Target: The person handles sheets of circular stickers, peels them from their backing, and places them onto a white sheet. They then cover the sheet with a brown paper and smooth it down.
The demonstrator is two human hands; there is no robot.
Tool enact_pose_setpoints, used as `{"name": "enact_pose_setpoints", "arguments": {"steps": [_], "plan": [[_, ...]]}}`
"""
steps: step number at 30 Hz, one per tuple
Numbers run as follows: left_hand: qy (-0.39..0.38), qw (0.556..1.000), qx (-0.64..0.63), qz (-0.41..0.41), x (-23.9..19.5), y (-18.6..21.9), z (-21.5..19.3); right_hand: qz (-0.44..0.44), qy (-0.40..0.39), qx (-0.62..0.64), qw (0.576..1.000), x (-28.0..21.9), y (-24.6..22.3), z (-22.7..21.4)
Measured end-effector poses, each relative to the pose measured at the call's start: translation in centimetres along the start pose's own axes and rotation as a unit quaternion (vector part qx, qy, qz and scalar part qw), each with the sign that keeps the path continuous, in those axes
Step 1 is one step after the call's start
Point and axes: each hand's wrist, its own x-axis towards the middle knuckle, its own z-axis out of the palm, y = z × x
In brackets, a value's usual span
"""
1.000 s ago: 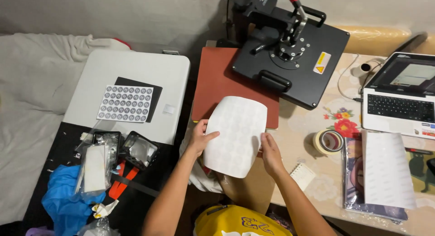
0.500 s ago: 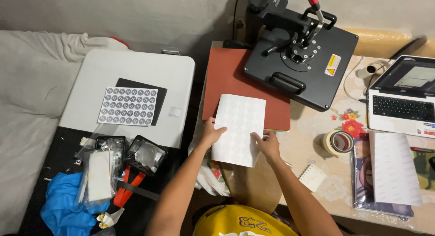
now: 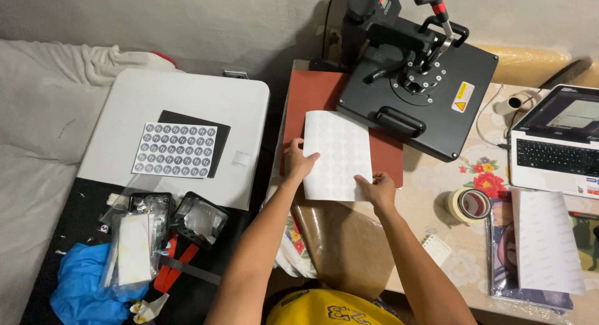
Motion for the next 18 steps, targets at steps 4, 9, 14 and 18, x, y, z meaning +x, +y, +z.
{"name": "enact_pose_setpoints", "arguments": {"steps": [4, 9, 14, 18], "plan": [[-0.01, 0.998, 0.061, -0.003, 0.0, 4.5, -1.1, -0.047, 0.071, -0.116, 0.99, 1.8, -0.5, 1.0], [-0.004, 0.991, 0.124, 0.054, 3.8, 4.7, 1.1, -0.176, 0.009, -0.209, 0.962, -1.1, -2.5, 1.1], [0.014, 0.983, 0.149, 0.108, 4.9, 5.3, 2.4, -0.219, 0.015, -0.263, 0.94, 1.1, -1.0, 1.7], [0.093, 0.939, 0.218, 0.248, 5.7, 2.8, 4.3, -0.231, 0.025, -0.296, 0.926, 3.0, -0.5, 1.7]]}}
